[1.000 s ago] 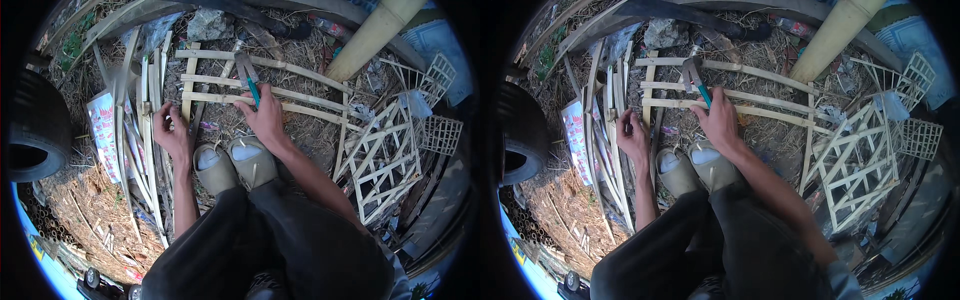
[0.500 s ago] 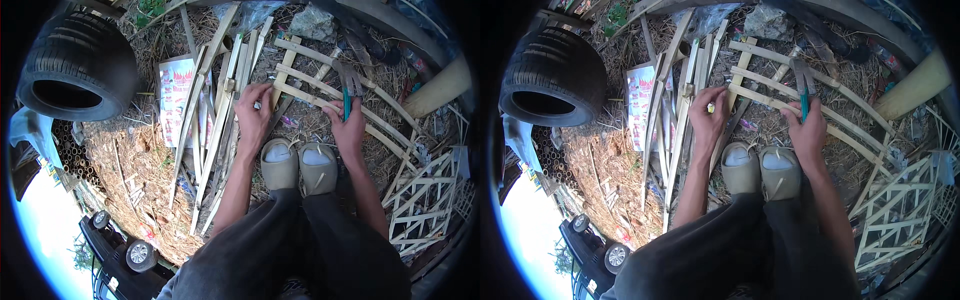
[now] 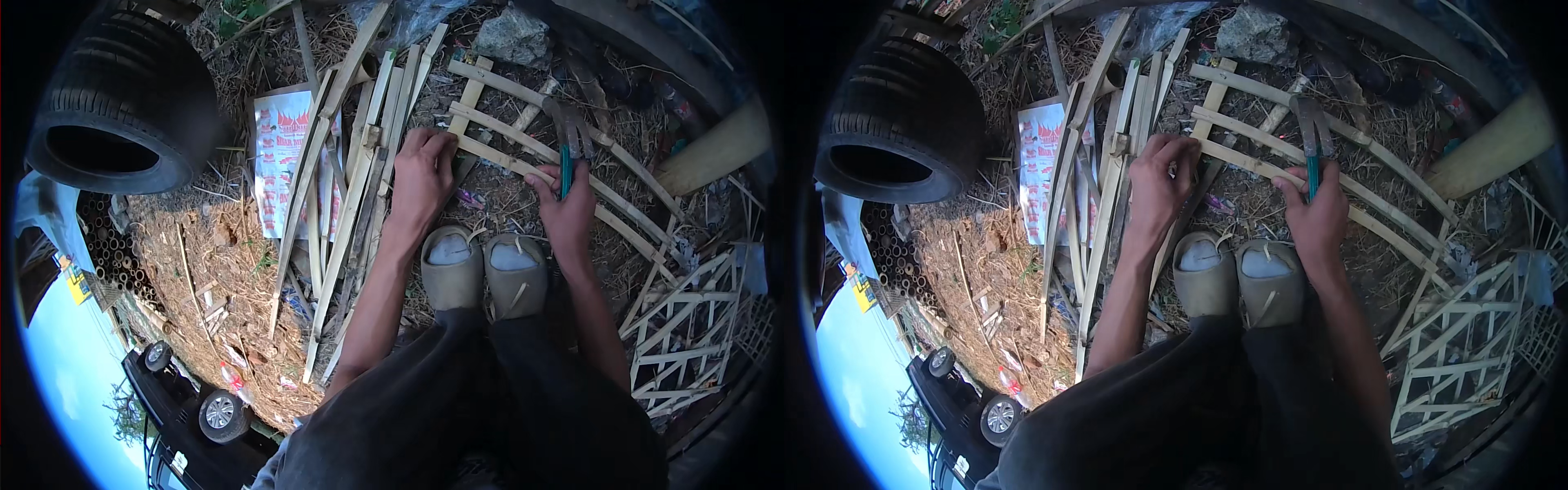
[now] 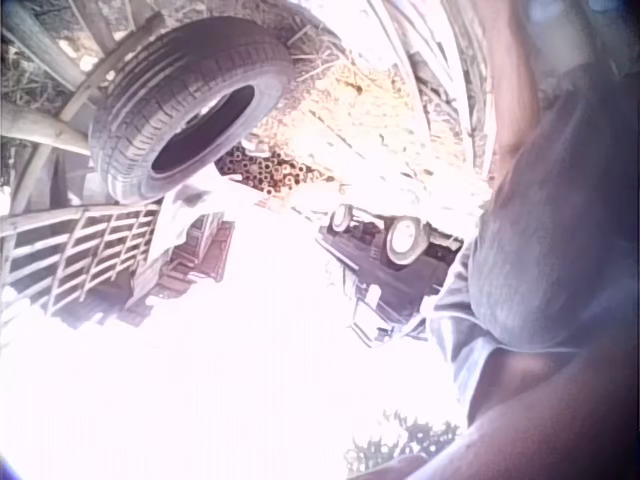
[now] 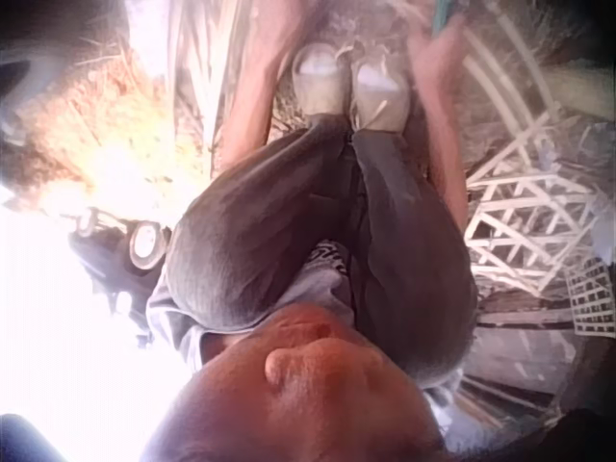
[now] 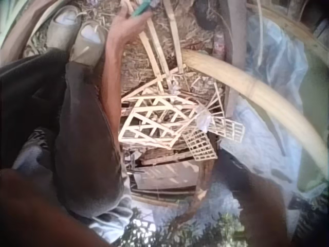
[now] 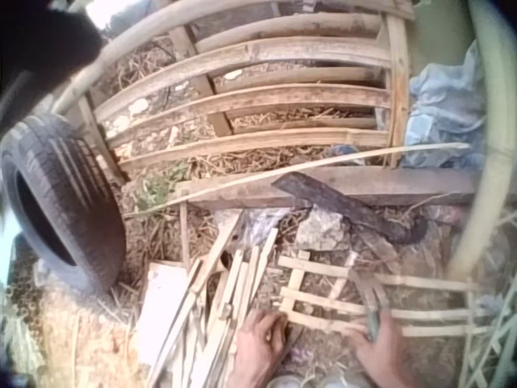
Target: The person constructs a bamboo lattice by laying out thin strips of wood, positioning a perpendicular strip over them, and securing it with small nails hammered in by hand.
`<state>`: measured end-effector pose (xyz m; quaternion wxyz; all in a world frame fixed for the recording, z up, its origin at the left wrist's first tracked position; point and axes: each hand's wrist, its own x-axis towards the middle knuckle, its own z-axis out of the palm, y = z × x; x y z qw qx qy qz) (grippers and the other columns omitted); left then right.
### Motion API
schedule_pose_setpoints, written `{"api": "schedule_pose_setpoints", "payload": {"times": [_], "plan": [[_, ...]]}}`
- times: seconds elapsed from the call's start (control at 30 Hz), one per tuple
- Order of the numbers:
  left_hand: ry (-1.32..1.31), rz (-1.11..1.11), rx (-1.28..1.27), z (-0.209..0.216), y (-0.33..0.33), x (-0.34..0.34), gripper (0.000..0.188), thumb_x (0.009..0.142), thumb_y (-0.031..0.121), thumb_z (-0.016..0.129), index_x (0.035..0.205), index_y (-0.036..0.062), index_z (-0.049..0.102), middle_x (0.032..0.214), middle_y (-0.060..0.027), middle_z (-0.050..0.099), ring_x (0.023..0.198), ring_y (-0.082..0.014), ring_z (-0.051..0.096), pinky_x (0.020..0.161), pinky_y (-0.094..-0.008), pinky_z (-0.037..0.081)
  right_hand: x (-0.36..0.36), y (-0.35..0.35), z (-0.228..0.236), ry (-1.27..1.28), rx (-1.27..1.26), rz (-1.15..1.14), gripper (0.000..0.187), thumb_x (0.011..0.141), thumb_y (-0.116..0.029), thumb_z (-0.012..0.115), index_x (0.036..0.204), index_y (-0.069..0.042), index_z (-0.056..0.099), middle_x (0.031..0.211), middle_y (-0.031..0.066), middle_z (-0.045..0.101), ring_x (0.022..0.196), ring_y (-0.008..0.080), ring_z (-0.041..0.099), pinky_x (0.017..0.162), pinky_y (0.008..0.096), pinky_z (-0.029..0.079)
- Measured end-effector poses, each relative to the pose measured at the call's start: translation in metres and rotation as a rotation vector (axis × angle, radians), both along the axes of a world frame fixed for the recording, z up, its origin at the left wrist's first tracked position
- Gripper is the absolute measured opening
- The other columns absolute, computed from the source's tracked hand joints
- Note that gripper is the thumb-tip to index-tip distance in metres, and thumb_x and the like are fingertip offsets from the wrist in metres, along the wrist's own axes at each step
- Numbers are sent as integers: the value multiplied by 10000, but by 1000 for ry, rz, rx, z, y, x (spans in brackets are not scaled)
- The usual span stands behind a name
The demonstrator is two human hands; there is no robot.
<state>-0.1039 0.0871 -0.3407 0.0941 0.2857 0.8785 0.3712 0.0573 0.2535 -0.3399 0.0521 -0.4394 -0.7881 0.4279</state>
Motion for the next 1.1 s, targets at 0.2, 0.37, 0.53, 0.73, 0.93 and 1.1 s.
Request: {"api": "schedule_pose_setpoints", "payload": {"times": [0.2,0.37,0.53,0.73,0.93,1.1], "plan": [[-58,43,89,-1,2,4,214,886,14,747,1100,18,739,971,-139,734,844,-250,746,768,-343,578,-1,-3,-2,16,9,10,374,840,-200,862,1058,-38,605,897,63,756,701,229,658,666,398,514],[28,107,249,-19,4,12,253,878,-15,755,1127,11,719,965,-125,766,901,-181,753,819,-301,580,-5,-2,8,16,-35,-19,377,840,-188,861,1063,-32,599,909,67,759,697,222,656,665,393,514],[-146,286,411,-28,-2,21,241,893,-26,746,1125,-35,679,983,-132,783,945,-169,759,867,-276,575,-3,-3,1,7,18,13,394,840,-183,861,1078,-24,589,922,67,762,703,209,649,663,384,511],[-199,310,424,-32,-2,23,253,903,-33,739,1136,-53,640,990,-141,784,961,-168,755,872,-274,577,-1,-1,0,-1,-1,24,423,830,-186,870,1094,-25,582,936,69,765,704,204,636,661,377,507],[-369,388,535,-37,-2,21,215,892,-79,719,1094,-45,654,988,-123,773,959,-176,762,853,-261,579,1,-2,-3,37,39,32,435,822,-193,878,1082,-17,578,929,73,765,692,207,630,657,375,503],[-400,406,508,-30,4,17,222,889,-78,730,1095,-47,654,981,-121,782,955,-155,750,857,-250,568,2,1,-2,2,65,62,430,835,-195,869,1082,-15,566,924,83,764,693,226,654,656,387,512]]}}
